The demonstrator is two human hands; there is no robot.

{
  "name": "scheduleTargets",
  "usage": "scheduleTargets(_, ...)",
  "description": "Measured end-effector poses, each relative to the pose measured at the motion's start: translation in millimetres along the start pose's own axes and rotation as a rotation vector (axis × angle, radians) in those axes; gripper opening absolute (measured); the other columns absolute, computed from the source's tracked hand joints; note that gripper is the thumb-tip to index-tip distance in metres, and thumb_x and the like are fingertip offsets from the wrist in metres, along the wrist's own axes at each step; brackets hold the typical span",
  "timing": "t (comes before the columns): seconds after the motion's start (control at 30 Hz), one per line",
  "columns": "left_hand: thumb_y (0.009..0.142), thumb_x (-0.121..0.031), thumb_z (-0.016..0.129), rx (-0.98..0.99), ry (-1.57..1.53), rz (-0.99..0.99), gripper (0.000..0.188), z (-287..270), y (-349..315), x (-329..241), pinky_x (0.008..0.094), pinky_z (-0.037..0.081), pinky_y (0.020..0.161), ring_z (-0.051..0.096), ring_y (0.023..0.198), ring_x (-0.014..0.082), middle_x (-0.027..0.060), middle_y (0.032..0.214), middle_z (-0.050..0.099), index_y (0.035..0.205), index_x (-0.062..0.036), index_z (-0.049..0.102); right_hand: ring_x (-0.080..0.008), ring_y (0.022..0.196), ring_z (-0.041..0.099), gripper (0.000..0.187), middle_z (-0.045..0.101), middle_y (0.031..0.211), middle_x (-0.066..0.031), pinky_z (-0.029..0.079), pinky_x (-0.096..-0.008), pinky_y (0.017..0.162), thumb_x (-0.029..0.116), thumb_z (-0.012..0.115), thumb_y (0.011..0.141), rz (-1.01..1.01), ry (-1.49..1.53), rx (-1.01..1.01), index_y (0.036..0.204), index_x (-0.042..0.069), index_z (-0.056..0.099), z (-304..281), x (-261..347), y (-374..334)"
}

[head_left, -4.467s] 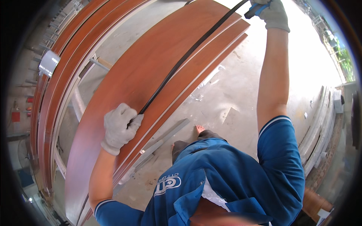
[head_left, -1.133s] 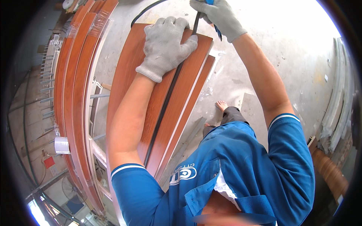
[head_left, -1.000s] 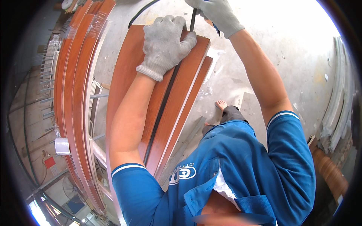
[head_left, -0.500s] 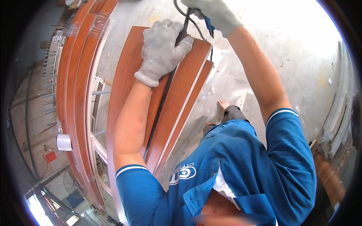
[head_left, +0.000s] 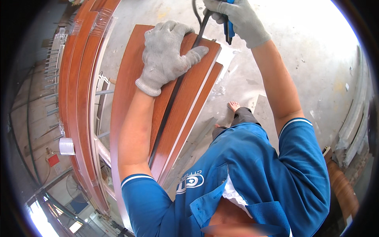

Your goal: The person presses a black rubber seal into a groove along the edge of a reddish-brown panel using a blue-handled tool. They work along the length of the panel, adjusting the seal and tool as needed.

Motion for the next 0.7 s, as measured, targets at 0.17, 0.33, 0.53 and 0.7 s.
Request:
scheduleTargets(0.17, 0.086, -0.053, 0.077, 0.013, -0.010, 0.003, 0.051, 2.0, -1.5, 2.3, 0.0433, 0.044, 0.096, 0.062, 0.102, 0.0273, 0.0078, 0.104, 0.067, 0.112, -0.0097, 0.071, -0.0094, 0.060, 0.056, 0.020, 0.066, 0.077, -0.0042, 0.044, -0.0247, 0.055, 0.020, 0.076, 0.094, 0.115, 0.071, -0.017, 0.092, 0.001, 0.070, -6.8, -19.6, -2.4)
scheduleTargets(0.33, 0.087, -0.050, 0.076, 0.002, -0.018, 0.007, 0.048, 0.9, -0.9, 2.3, 0.0434, 0.043, 0.097, 0.062, 0.105, 0.0270, 0.0081, 0.106, 0.067, 0.113, -0.0102, 0.070, -0.0100, 0.060, 0.057, 0.019, 0.065, 0.076, -0.0044, 0.046, -0.0249, 0.055, 0.018, 0.077, 0.094, 0.145, 0.204, 0.029, 0.094, 0.001, 0.069, -6.1, -32.9, -3.4)
scheduleTargets(0.53, 0.083, -0.047, 0.078, -0.008, -0.064, -0.004, 0.048, -0.4, 1.1, 0.9, 0.0464, 0.044, 0.094, 0.064, 0.104, 0.0294, 0.0122, 0.103, 0.069, 0.110, -0.0072, 0.072, -0.0103, 0.062, 0.060, 0.020, 0.068, 0.078, -0.0063, 0.047, -0.0238, 0.055, 0.019, 0.077, 0.094, 0.089, 0.207, -0.006, 0.096, 0.001, 0.069, 0.1, -29.4, 13.6)
scheduleTargets(0.7, 0.085, -0.043, 0.076, -0.027, -0.029, 0.005, 0.043, -0.6, 0.7, -0.4, 0.0455, 0.045, 0.093, 0.064, 0.101, 0.0284, 0.0112, 0.102, 0.070, 0.109, -0.0079, 0.072, -0.0097, 0.059, 0.059, 0.018, 0.068, 0.077, -0.0049, 0.046, -0.0237, 0.054, 0.019, 0.077, 0.094, 0.174, 0.157, -0.021, 0.095, 0.003, 0.070, -1.0, -34.5, 10.5)
Point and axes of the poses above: each hand's wrist, its own y-axis towards the middle knuckle, its own z-axis out of the palm, x = y × z, the point moved 6 cm from there along y, towards the middle knuckle
